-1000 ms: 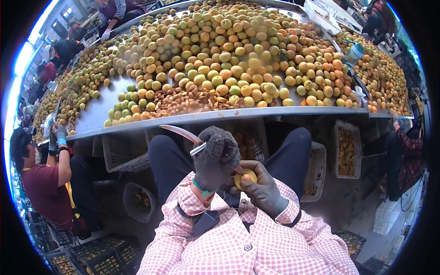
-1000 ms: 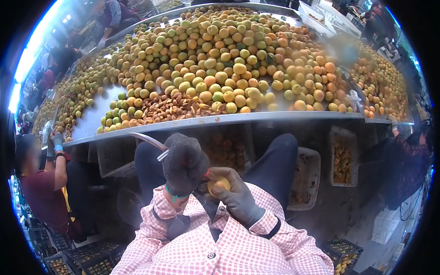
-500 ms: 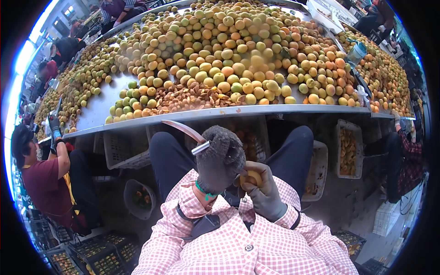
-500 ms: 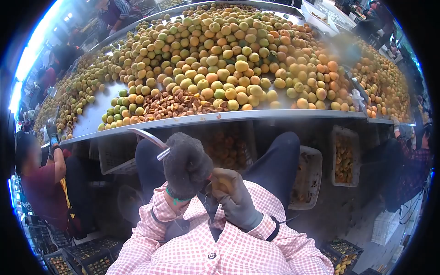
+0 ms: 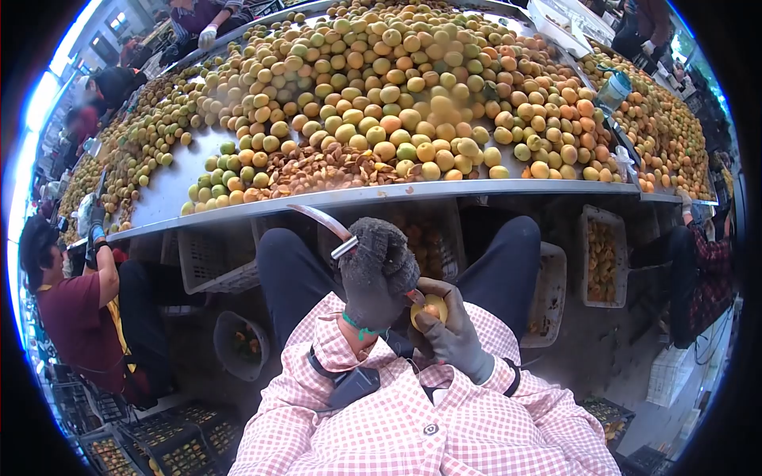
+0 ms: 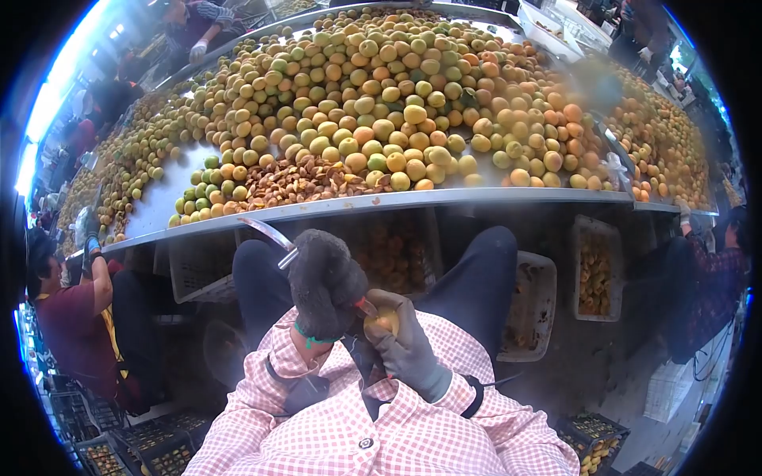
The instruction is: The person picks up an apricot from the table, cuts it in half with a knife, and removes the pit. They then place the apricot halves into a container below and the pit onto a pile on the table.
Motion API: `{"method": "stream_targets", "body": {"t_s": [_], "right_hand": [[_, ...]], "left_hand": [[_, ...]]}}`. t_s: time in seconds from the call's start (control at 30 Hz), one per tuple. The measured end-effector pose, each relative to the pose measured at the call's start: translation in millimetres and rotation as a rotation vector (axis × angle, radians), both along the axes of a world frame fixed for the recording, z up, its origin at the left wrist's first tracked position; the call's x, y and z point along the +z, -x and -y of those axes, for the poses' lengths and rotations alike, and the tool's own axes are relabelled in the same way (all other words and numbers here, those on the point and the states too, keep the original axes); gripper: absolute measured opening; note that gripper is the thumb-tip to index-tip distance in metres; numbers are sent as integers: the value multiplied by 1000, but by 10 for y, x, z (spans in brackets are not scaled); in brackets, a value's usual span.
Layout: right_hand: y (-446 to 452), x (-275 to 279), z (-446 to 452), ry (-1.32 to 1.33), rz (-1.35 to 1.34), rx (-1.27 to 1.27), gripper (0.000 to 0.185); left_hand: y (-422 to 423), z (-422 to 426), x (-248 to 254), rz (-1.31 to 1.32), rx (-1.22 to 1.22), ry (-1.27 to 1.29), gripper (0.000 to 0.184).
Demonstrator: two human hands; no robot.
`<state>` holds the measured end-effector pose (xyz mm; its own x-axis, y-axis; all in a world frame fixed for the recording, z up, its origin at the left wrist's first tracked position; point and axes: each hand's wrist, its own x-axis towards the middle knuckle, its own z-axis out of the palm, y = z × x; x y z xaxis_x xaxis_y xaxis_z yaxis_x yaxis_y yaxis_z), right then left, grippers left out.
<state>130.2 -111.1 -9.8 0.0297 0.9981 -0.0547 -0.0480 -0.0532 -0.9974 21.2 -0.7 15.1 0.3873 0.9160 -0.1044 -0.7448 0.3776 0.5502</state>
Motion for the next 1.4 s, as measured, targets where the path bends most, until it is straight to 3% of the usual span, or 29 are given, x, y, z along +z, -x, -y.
{"method": "stream_targets", "body": {"t_s": [0.13,0.2,0.27,0.33,0.37,0.53,0.6,0.63,0.7,0.93,1.07,1.13,1.17,1.23,1.3,1.33,1.4], "right_hand": [[135,38,-43,-60,-174,-103,39],[154,65,-112,-177,-114,-113,40],[136,29,-102,-293,-55,-123,41],[64,-93,-44,-147,-145,-66,46],[42,-81,-46,-149,-146,-66,46],[-2,-1,-47,-128,-184,-7,48],[16,-20,-48,-148,-160,-16,47],[19,-31,-43,-165,-135,-28,47],[12,-9,-41,-156,-177,-23,47],[19,-73,13,-121,-219,-35,45],[117,61,-137,-333,-204,-96,45],[99,78,-202,-531,145,-211,46],[83,83,-187,-532,145,-208,46],[4,98,-138,-215,-284,45,45],[-94,137,-111,-148,-328,119,43],[-128,157,-101,-85,-369,191,42],[-133,181,-58,-28,-373,157,41]], "left_hand": [[-48,107,93,-122,39,-149,19],[-47,157,119,-393,99,-619,19],[-20,162,116,-428,78,-569,19],[-19,69,55,85,-69,-241,19],[-1,62,52,125,-49,-212,20],[-15,51,230,-46,36,-240,23],[-19,26,328,-328,84,-510,34],[-11,25,309,-330,83,-510,34],[8,42,247,-60,-18,-363,28],[-64,129,187,-207,12,-336,28],[-136,180,88,23,-54,-210,22],[-189,190,100,75,-78,-121,21],[-209,184,114,-10,-50,-87,19],[-196,101,164,-95,-16,-55,18],[-113,-28,222,-1066,222,-1047,19],[-94,-26,233,-1065,221,-1046,19],[-59,-28,256,-155,-243,-112,21]]}}
